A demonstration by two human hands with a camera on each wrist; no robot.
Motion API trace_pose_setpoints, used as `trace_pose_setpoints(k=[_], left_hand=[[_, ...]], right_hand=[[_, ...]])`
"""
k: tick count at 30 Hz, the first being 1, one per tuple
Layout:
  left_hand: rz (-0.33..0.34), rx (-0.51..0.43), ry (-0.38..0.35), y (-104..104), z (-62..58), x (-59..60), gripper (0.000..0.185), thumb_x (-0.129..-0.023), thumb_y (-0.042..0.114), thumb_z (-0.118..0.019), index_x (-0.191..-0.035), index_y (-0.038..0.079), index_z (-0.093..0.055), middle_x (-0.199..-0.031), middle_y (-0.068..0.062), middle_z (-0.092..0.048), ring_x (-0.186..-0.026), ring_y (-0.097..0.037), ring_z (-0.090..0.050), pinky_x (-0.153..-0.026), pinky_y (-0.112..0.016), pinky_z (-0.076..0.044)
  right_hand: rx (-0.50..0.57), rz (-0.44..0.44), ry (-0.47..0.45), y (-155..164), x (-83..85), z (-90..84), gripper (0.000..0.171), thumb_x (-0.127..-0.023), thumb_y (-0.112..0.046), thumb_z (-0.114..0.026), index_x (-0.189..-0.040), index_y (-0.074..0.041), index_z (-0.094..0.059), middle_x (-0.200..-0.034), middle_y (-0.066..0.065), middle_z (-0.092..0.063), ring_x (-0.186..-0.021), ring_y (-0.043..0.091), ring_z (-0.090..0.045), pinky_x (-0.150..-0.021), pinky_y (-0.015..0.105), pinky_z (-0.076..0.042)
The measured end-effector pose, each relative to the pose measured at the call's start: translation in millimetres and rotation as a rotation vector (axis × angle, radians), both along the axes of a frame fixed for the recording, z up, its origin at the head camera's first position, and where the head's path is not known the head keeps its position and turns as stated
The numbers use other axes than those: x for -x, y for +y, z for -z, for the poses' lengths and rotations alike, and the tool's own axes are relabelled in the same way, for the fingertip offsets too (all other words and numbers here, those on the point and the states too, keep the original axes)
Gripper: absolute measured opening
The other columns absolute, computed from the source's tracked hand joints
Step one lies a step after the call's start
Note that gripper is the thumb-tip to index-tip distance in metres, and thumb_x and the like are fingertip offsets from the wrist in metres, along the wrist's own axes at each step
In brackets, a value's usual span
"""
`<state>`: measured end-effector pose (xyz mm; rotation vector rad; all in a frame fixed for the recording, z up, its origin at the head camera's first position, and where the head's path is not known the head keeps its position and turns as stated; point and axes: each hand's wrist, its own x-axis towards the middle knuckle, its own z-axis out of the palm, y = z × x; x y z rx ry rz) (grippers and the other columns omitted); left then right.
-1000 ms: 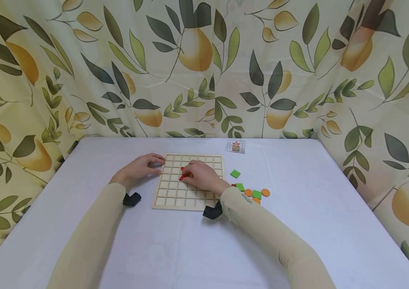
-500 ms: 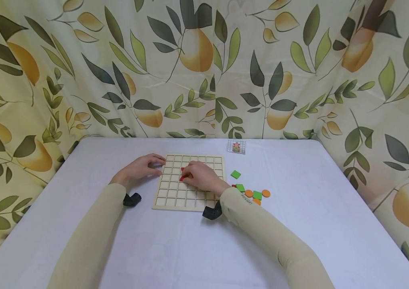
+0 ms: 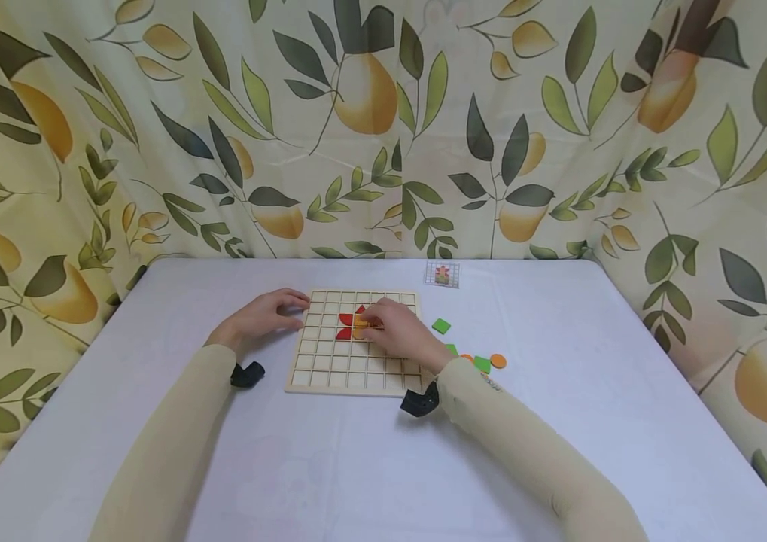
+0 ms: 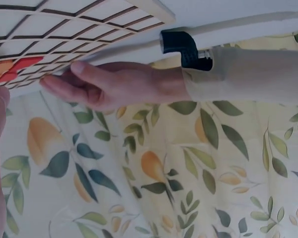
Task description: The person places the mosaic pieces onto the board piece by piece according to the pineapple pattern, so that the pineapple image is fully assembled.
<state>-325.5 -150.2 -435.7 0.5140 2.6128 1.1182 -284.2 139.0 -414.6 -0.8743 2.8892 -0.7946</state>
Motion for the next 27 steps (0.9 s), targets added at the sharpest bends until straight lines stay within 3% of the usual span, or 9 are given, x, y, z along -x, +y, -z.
trace_pose_setpoints(k=[7, 11, 17, 27], left_hand=[[0.002, -0.005, 0.001, -0.5, -2.9, -1.6, 0.042, -0.082, 0.021, -0.069, -0.121, 0.013, -0.060, -0.134, 0.003, -0.047, -0.133, -0.020, -0.032, -0.114, -0.040, -0.021], [0.000, -0.011, -0.002, -0.4, -3.3, -1.2, 0.041, -0.081, 0.021, -0.069, -0.121, 0.013, -0.060, -0.134, 0.003, -0.047, -0.133, -0.019, -0.033, -0.114, -0.040, -0.022], [0.001, -0.009, -0.001, -0.8, -4.0, -1.3, 0.042, -0.082, 0.021, -0.069, -0.121, 0.013, -0.059, -0.134, 0.003, -0.047, -0.133, -0.019, -0.032, -0.114, -0.040, -0.022], [0.015, 0.001, 0.012, -0.7, -0.3, -0.6, 0.042, -0.082, 0.023, -0.069, -0.121, 0.013, -0.059, -0.132, 0.005, -0.048, -0.133, -0.017, -0.033, -0.113, -0.038, -0.023]], right_hand=[[0.014, 0.134, -0.070, 37.0, -9.3, -8.0, 0.031, -0.087, -0.028, -0.063, -0.112, -0.010, -0.065, -0.103, 0.003, -0.060, -0.091, 0.018, -0.053, -0.081, 0.035, -0.048], [0.016, 0.187, -0.063, 61.3, -12.4, -10.3, 0.034, -0.086, -0.029, -0.065, -0.113, -0.010, -0.064, -0.103, 0.003, -0.061, -0.091, 0.018, -0.053, -0.083, 0.035, -0.049], [0.006, 0.235, -0.054, 92.8, -17.2, -12.1, 0.034, -0.086, -0.026, -0.064, -0.114, -0.008, -0.063, -0.108, 0.007, -0.061, -0.095, 0.021, -0.056, -0.086, 0.040, -0.050], [-0.066, 0.311, -0.104, 125.7, -18.9, -5.3, 0.035, -0.088, -0.027, -0.061, -0.115, -0.004, -0.062, -0.104, 0.011, -0.062, -0.089, 0.023, -0.052, -0.080, 0.039, -0.050]])
